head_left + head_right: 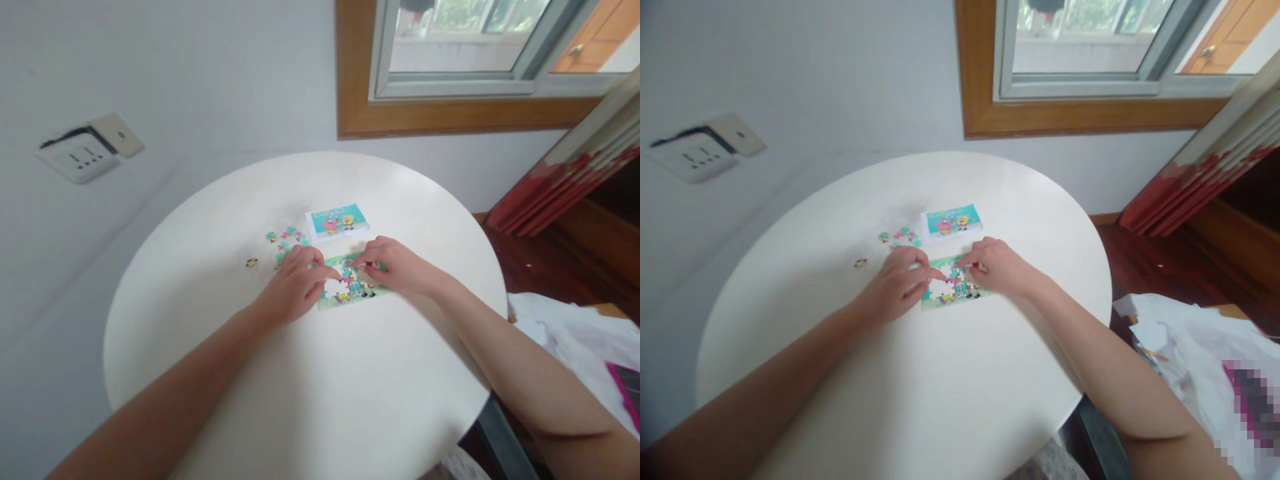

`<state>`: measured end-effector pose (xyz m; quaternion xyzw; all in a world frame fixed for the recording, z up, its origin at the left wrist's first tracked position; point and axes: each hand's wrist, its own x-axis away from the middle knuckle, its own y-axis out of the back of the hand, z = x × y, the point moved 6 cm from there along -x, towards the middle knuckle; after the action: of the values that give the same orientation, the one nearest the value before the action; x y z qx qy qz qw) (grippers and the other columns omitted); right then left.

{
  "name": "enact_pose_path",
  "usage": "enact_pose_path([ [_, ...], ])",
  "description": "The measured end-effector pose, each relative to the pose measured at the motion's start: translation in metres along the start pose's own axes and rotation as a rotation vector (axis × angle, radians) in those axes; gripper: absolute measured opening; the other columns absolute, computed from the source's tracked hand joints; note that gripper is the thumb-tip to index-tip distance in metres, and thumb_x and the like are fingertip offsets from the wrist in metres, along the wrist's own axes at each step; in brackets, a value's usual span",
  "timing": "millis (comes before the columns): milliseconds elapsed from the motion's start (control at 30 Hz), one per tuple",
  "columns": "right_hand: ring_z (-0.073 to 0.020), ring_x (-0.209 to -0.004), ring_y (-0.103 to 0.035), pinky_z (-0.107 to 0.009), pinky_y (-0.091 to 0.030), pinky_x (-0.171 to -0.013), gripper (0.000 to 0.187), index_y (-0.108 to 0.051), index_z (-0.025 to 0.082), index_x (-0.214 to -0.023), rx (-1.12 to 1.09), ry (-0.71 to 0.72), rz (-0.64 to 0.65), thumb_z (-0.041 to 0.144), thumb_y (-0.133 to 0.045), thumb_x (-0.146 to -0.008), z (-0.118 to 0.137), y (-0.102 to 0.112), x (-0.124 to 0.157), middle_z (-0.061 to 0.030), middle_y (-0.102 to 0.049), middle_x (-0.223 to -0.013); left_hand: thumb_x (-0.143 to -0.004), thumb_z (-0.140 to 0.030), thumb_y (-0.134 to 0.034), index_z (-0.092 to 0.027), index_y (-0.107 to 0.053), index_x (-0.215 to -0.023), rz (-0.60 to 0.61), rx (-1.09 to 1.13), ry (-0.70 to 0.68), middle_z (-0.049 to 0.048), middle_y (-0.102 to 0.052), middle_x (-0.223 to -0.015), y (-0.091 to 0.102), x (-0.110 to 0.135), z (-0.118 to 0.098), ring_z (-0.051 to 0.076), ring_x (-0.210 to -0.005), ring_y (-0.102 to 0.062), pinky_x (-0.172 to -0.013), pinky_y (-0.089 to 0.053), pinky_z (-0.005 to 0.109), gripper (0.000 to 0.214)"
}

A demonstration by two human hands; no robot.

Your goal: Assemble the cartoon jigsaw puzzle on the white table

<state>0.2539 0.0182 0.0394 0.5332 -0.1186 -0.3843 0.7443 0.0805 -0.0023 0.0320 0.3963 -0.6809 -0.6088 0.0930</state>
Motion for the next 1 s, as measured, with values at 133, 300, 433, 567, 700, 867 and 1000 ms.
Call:
enact_pose_path([
  [133, -0.0202, -0.082, -0.056, -0.033, -0.044, -0.080, 0.032, -0.075, 0.017, -0.102, 0.010, -0.053, 0.012, 0.007, -0.052, -0.081, -0.004, -0.001, 0.000, -0.0077, -0.067, -0.083, -0.081, -0.004, -0.050, -0.028, -0.072, -0.107, 0.004, 0.003, -0.012, 0.0065, -0.052, -0.101, 0.000, 0.000, 0.000, 0.024, -0.102, -0.047, -0.097, -0.036, 0.041, 0.042],
  [300, -0.0197, -0.084, -0.057, -0.031, -0.044, -0.081, 0.035, -0.075, 0.018, -0.103, -0.012, -0.073, 0.015, 0.005, -0.052, -0.080, -0.006, -0.002, 0.000, -0.0062, -0.069, -0.083, -0.077, -0.001, -0.050, -0.030, -0.073, -0.105, 0.025, -0.037, -0.019, 0.0061, -0.054, -0.103, -0.004, 0.001, -0.001, 0.025, -0.105, -0.047, -0.096, -0.035, 0.043, 0.046],
  [433, -0.0199, -0.085, -0.057, -0.032, -0.045, -0.081, 0.035, -0.075, 0.018, -0.102, -0.011, -0.081, 0.006, 0.006, -0.051, -0.080, -0.006, -0.002, 0.001, -0.0061, -0.069, -0.083, -0.078, -0.003, -0.051, -0.030, -0.071, -0.106, 0.025, -0.078, -0.019, 0.0057, -0.055, -0.104, -0.006, 0.001, -0.006, 0.025, -0.105, -0.048, -0.096, -0.036, 0.044, 0.044],
  [567, -0.0198, -0.084, -0.058, -0.032, -0.046, -0.080, 0.032, -0.075, 0.019, -0.100, -0.020, -0.101, -0.021, 0.008, -0.051, -0.082, -0.007, 0.000, 0.001, -0.0057, -0.069, -0.081, -0.081, -0.007, -0.050, -0.023, -0.068, -0.111, -0.027, -0.110, 0.031, 0.0075, -0.055, -0.103, 0.004, -0.001, 0.005, 0.025, -0.102, -0.049, -0.092, -0.040, 0.042, 0.038],
  [700, -0.0189, -0.080, -0.059, -0.033, -0.046, -0.080, 0.032, -0.075, 0.019, -0.100, -0.031, -0.106, -0.049, 0.009, -0.051, -0.082, -0.010, 0.002, 0.003, -0.0050, -0.070, -0.080, -0.079, -0.005, -0.048, -0.018, -0.069, -0.103, -0.220, -0.167, 0.209, 0.0076, -0.052, -0.103, 0.034, 0.005, 0.052, 0.023, -0.101, -0.049, -0.096, -0.039, 0.042, 0.034],
  [867, -0.0202, -0.084, -0.061, -0.034, -0.046, -0.084, 0.031, -0.076, 0.020, -0.100, -0.027, -0.110, -0.054, 0.011, -0.051, -0.083, -0.013, 0.002, 0.003, -0.0057, -0.073, -0.088, -0.084, -0.011, -0.051, -0.016, -0.069, -0.102, -0.294, -0.190, 0.413, 0.0059, -0.050, -0.093, 0.049, 0.022, 0.111, 0.024, -0.101, -0.049, -0.099, -0.036, 0.046, 0.026],
  [1000, -0.0208, -0.085, -0.061, -0.034, -0.047, -0.083, 0.032, -0.076, 0.019, -0.101, -0.029, -0.127, -0.044, 0.011, -0.050, -0.083, -0.013, 0.002, 0.003, -0.0059, -0.073, -0.088, -0.085, -0.021, -0.054, -0.018, -0.070, -0.101, -0.280, -0.182, 0.445, 0.0069, -0.053, -0.093, 0.040, 0.025, 0.122, 0.025, -0.100, -0.051, -0.099, -0.037, 0.046, 0.023],
])
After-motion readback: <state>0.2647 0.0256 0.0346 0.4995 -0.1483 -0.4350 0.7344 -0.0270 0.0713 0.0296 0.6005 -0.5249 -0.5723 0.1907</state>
